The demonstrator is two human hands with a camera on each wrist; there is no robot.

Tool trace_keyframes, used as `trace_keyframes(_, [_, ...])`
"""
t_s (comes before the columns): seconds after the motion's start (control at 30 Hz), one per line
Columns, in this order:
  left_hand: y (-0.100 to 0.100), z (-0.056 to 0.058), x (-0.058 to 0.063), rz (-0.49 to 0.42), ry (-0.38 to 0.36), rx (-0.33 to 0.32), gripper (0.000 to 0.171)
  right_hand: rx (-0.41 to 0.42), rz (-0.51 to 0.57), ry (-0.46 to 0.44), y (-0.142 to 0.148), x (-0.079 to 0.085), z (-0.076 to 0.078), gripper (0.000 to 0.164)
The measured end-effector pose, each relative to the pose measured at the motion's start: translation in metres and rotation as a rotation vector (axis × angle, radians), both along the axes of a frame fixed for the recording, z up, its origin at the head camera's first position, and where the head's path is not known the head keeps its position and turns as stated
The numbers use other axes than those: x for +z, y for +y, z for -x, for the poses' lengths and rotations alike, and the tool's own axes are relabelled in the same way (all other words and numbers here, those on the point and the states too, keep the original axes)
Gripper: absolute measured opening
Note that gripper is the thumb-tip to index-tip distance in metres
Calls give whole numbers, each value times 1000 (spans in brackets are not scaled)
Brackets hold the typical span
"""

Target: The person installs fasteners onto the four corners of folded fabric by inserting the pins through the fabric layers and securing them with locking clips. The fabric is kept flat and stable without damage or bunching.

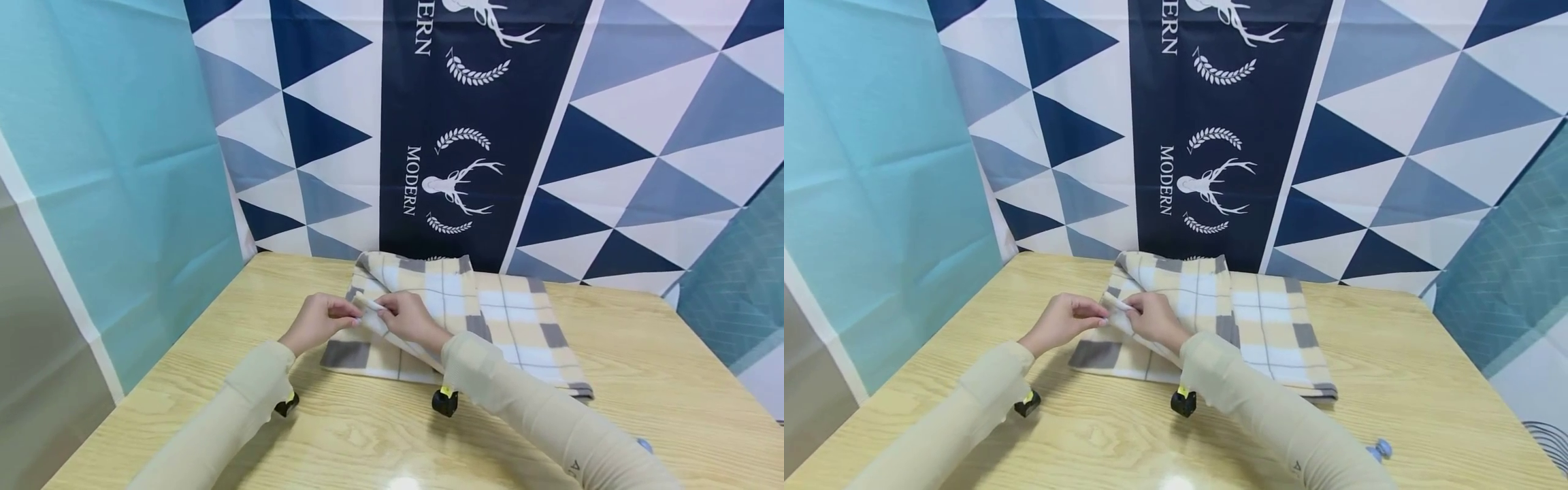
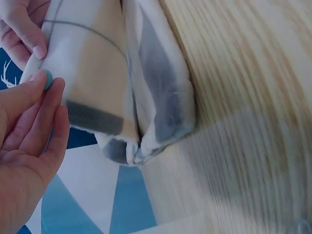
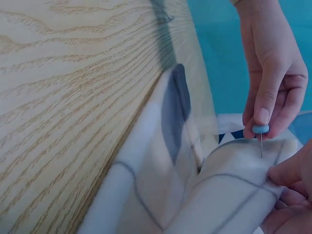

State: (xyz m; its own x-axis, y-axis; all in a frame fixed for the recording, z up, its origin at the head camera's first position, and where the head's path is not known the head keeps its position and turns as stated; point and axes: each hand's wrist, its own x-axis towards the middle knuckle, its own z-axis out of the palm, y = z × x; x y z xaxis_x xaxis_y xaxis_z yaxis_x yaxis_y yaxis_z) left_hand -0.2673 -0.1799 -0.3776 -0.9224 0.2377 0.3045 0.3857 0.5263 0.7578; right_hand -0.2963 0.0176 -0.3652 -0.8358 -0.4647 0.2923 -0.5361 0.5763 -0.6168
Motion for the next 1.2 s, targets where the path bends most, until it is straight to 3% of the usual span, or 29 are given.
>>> trace_keyframes(0.27, [12, 5, 5, -47, -17, 74, 15, -37, 57, 12, 3, 8, -2, 16])
trace_keyframes(0.4, [16, 11, 7, -95, 31, 117, 39, -59, 97, 29, 4, 10, 0, 17])
trace_keyframes(0.5, [17, 17, 7, -76, 70, 85, 60, -55, 115, 64, 6, 10, 1, 18])
trace_keyframes(0.57, [16, 22, 6, -23, 102, 27, 66, -48, 121, 67, 8, 10, 2, 19])
trace_keyframes(0.67, [17, 29, 5, 40, 130, -69, 62, -34, 119, 78, 10, 12, 3, 25])
trace_keyframes(0.77, [19, 35, 7, 86, 163, -104, 52, -26, 113, 111, 10, 13, 5, 29])
trace_keyframes(1.0, [24, 41, 7, 55, 230, -78, 38, -37, 163, 142, 15, 12, 11, 25])
trace_keyframes(1.2, [23, 41, 6, 4, 183, -14, 32, -69, 185, 108, 14, 9, 14, 24])
